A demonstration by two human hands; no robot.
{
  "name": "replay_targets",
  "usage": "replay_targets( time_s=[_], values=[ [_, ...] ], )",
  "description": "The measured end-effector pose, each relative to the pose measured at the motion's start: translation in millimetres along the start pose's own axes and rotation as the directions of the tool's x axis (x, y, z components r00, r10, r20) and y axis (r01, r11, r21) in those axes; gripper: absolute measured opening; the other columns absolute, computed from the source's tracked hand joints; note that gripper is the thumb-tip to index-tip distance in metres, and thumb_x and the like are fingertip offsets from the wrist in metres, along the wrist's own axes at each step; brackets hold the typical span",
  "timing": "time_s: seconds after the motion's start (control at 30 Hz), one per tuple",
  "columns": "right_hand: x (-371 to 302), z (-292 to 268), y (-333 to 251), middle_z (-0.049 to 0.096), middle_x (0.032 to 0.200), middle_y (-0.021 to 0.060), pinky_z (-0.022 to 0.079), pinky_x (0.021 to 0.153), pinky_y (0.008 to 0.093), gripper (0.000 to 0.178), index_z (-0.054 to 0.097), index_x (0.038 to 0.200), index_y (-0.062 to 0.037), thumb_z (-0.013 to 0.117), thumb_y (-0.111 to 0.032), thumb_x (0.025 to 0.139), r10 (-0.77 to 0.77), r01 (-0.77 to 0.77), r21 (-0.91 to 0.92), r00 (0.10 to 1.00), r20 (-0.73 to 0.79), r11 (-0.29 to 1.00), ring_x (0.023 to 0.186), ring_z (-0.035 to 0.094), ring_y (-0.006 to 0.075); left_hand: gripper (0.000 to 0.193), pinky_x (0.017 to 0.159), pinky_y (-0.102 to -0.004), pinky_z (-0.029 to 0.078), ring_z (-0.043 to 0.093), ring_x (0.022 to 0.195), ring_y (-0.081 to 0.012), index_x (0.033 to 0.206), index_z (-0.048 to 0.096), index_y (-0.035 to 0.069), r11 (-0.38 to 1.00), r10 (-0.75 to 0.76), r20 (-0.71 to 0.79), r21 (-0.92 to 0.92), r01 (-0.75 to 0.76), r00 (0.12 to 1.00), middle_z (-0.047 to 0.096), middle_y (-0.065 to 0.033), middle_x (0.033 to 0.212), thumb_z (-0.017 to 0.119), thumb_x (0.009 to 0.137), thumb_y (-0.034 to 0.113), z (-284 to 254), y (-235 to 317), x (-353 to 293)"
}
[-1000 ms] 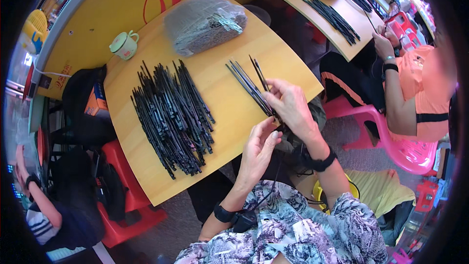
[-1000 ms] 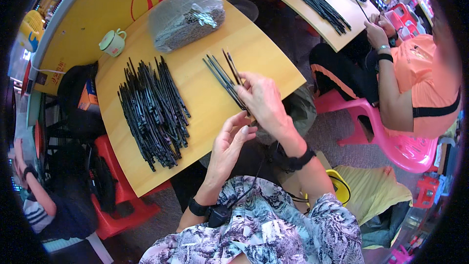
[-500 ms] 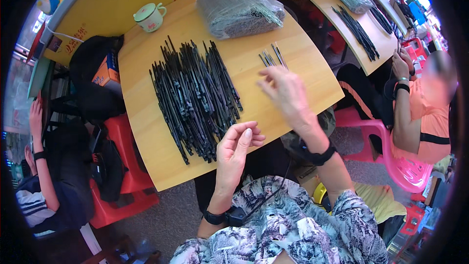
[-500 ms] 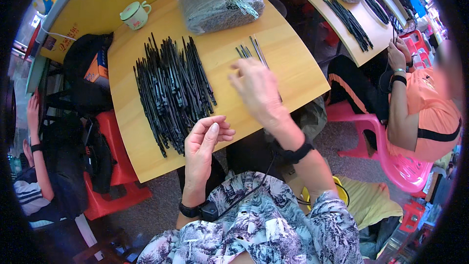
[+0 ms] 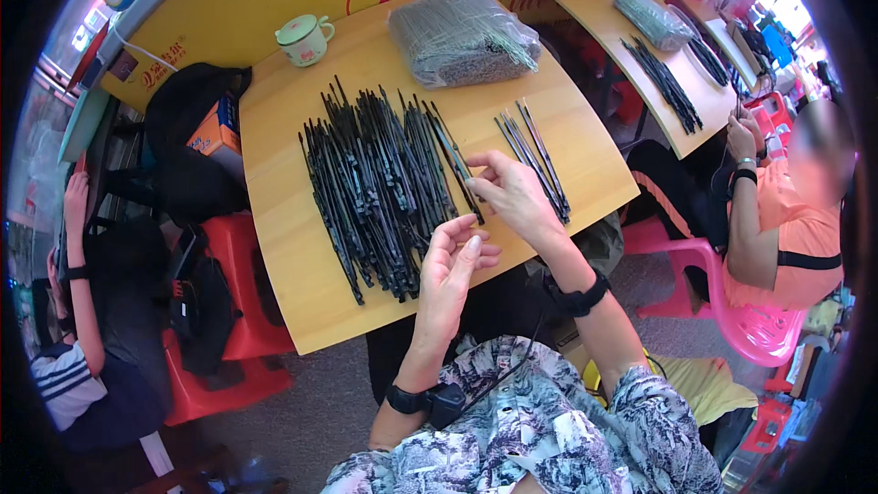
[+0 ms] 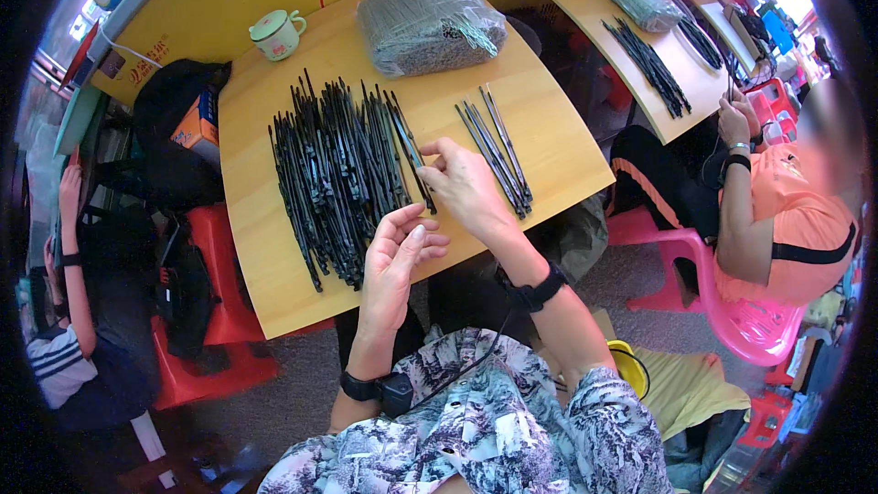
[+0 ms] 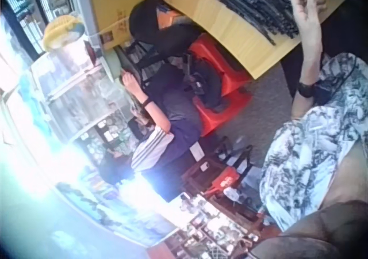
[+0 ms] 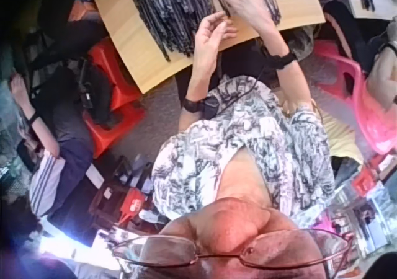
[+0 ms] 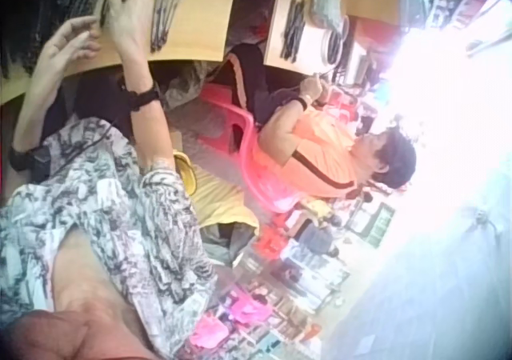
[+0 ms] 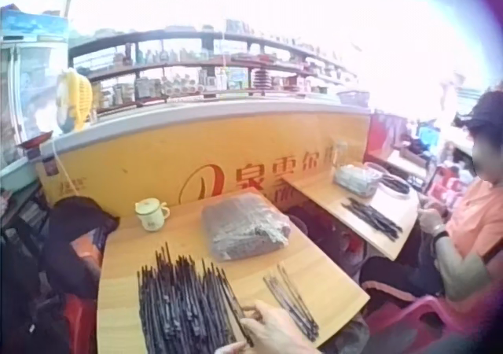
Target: Assembling small black plastic components with metal or white strips at a workstation.
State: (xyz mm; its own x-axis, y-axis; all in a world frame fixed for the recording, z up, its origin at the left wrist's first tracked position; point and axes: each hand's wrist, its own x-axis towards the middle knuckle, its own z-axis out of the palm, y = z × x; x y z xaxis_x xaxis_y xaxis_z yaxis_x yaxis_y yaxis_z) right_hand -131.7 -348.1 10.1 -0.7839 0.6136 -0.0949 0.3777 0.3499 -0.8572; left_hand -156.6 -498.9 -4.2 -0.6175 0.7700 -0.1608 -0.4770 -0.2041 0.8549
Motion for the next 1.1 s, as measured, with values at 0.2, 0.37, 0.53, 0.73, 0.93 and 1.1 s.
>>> replay_targets(
  time_s=[0.2,0.37,0.53,0.73,0.93,1.1],
  values=[
    [-23.2,-16.3,4.8,0.061,0.079,0.0082,0.049,0.06,0.0224,0.029,0.056,0.109,0.0012,0.061,-0.01,0.083,0.021,-0.017,0.215,1.0,-0.02,0.976,0.067,0.058,0.0108,0.038,0.084,-0.0295,0.047,0.056,0.097,-0.0168,0.126,0.038,-0.002,0.997,-0.07,0.003,-0.031,0.07,0.998,0.052,-0.0102,0.11,0.044,0.095,0.019,17.2,-17.7,19.6],
    [-46.2,-17.7,2.1,0.06,0.08,0.0059,0.049,0.06,0.0218,0.03,0.053,0.11,0.0027,0.06,-0.009,0.084,0.016,-0.013,0.482,1.0,-0.002,0.876,0.069,0.058,0.0104,0.03,0.087,-0.0302,0.047,0.057,0.098,-0.016,0.117,0.051,-0.002,0.942,-0.054,0.003,-0.33,0.052,0.999,0.057,-0.0093,0.109,0.044,0.095,0.017,20.3,-15.3,25.8],
    [-69.0,-22.6,-7.1,0.061,0.081,0.0074,0.049,0.06,0.0229,0.029,0.053,0.107,0.0011,0.062,-0.003,0.08,-0.103,0.15,0.185,0.965,-0.242,0.971,0.071,0.058,0.0107,0.023,0.084,-0.0295,0.047,0.059,0.096,-0.0154,0.108,0.057,0.0,0.943,-0.09,0.047,-0.316,0.1,0.995,0.061,-0.0077,0.102,0.05,0.092,0.014,25.3,-14.7,26.7],
    [-76.1,-35.2,-2.1,0.063,0.084,0.007,0.048,0.061,0.0248,0.033,0.056,0.109,-0.0033,0.065,-0.004,0.077,-0.128,0.153,0.079,0.957,-0.26,0.985,0.072,0.06,0.0134,0.018,0.079,-0.0268,0.047,0.059,0.088,-0.0137,0.105,0.055,0.003,0.9,-0.162,0.102,-0.393,0.189,0.981,0.061,-0.0057,0.098,0.05,0.092,0.014,28.1,-23.6,32.0],
    [-40.3,-85.8,-16.1,0.066,0.081,0.0105,0.048,0.063,0.0269,0.019,0.063,0.095,-0.0004,0.064,-0.011,0.079,-0.109,0.109,-0.004,0.992,-0.064,0.994,0.071,0.062,0.0135,0.014,0.072,-0.0259,0.049,0.059,0.086,-0.0139,0.102,0.052,0.007,0.902,-0.117,0.182,-0.391,0.181,0.976,0.059,-0.0056,0.094,0.046,0.094,0.017,30.6,-29.4,38.0],
    [33.9,-111.3,-2.5,0.065,0.079,0.011,0.047,0.062,0.027,0.017,0.064,0.091,-0.0002,0.064,-0.012,0.079,-0.24,0.195,-0.176,0.925,-0.295,0.965,0.069,0.062,0.014,0.018,0.068,-0.0249,0.049,0.057,0.079,-0.0138,0.105,0.051,0.004,0.897,-0.171,0.256,-0.358,0.258,0.951,0.055,-0.0052,0.09,0.043,0.095,0.017,36.7,-40.3,39.5]
  ],
)
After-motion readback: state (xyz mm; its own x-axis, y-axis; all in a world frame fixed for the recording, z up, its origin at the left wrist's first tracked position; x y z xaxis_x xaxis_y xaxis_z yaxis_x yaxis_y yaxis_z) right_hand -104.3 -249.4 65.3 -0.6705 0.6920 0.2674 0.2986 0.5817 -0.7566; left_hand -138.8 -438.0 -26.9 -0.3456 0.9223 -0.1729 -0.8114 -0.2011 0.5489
